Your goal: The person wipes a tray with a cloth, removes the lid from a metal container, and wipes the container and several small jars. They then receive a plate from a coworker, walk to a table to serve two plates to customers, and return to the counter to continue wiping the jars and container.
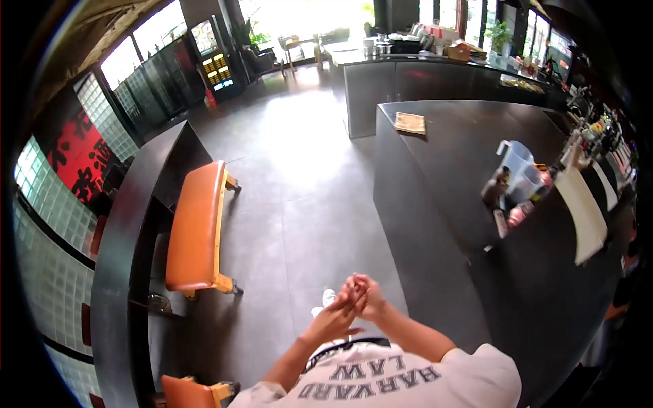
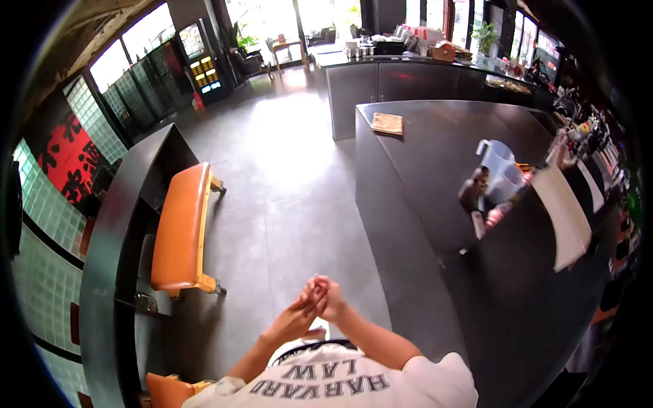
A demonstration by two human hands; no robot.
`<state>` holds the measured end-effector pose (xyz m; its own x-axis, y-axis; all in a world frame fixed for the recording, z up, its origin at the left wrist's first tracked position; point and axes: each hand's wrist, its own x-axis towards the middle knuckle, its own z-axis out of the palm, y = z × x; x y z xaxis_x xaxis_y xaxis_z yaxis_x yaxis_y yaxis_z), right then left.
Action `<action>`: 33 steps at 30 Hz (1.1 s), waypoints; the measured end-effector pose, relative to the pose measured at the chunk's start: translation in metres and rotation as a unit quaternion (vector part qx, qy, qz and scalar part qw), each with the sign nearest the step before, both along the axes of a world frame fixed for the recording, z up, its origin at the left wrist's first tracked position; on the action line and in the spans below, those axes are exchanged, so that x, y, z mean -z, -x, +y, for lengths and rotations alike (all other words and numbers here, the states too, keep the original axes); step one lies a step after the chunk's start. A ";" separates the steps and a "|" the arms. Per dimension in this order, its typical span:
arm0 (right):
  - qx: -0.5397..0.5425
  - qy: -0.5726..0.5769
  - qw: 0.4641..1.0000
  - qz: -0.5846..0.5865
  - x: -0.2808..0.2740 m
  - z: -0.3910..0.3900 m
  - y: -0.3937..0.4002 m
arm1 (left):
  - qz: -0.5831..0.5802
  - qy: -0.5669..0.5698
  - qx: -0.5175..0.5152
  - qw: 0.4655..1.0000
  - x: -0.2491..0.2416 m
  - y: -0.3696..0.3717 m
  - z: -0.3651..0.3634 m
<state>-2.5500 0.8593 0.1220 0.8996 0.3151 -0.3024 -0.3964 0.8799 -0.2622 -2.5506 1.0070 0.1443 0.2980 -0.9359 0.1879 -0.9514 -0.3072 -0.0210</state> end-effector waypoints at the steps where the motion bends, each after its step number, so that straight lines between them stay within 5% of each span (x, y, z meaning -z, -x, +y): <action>1: 0.015 -0.054 0.998 -0.008 0.012 -0.009 -0.038 | 0.086 0.074 0.016 0.993 -0.003 -0.044 -0.002; 4: 0.111 0.017 0.991 0.068 -0.026 -0.044 -0.136 | 0.091 0.081 -0.013 0.992 -0.012 -0.170 0.008; 8: 0.208 0.051 0.977 -0.009 -0.017 -0.105 -0.258 | 0.200 0.087 -0.038 0.975 0.009 -0.345 -0.014; 11: 0.330 0.052 0.942 0.005 -0.001 -0.147 -0.328 | 0.185 0.026 0.090 0.978 -0.011 -0.457 -0.066; 16: 0.450 0.025 0.890 0.074 0.046 -0.226 -0.451 | 0.208 0.046 0.112 0.971 -0.005 -0.642 -0.139; 18: 0.444 0.016 0.893 0.076 0.040 -0.256 -0.537 | 0.194 0.025 0.057 0.979 0.006 -0.730 -0.161; 21: 0.419 0.036 0.906 0.055 0.020 -0.274 -0.669 | 0.261 -0.212 -0.089 0.938 -0.001 -0.837 -0.153; 26: 0.193 0.063 0.979 0.025 0.010 -0.289 -0.921 | 0.260 -0.010 -0.166 0.951 0.008 -1.044 -0.131; 28: 0.109 0.082 0.990 0.034 0.007 -0.291 -1.017 | 0.250 -0.017 -0.240 0.938 0.025 -1.129 -0.112; 32: 0.135 0.169 0.976 0.003 -0.009 -0.310 -1.177 | 0.295 -0.220 -0.390 0.844 0.011 -1.320 -0.110; 33: 0.155 0.182 0.971 -0.001 -0.008 -0.318 -1.208 | 0.250 -0.183 -0.390 0.867 0.016 -1.367 -0.111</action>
<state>-1.3425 0.5410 0.1298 0.9349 -0.0986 -0.3410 -0.1264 0.8052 -0.5794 -1.1839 0.8959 0.1282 0.8257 -0.3837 -0.4136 -0.3766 -0.9207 0.1023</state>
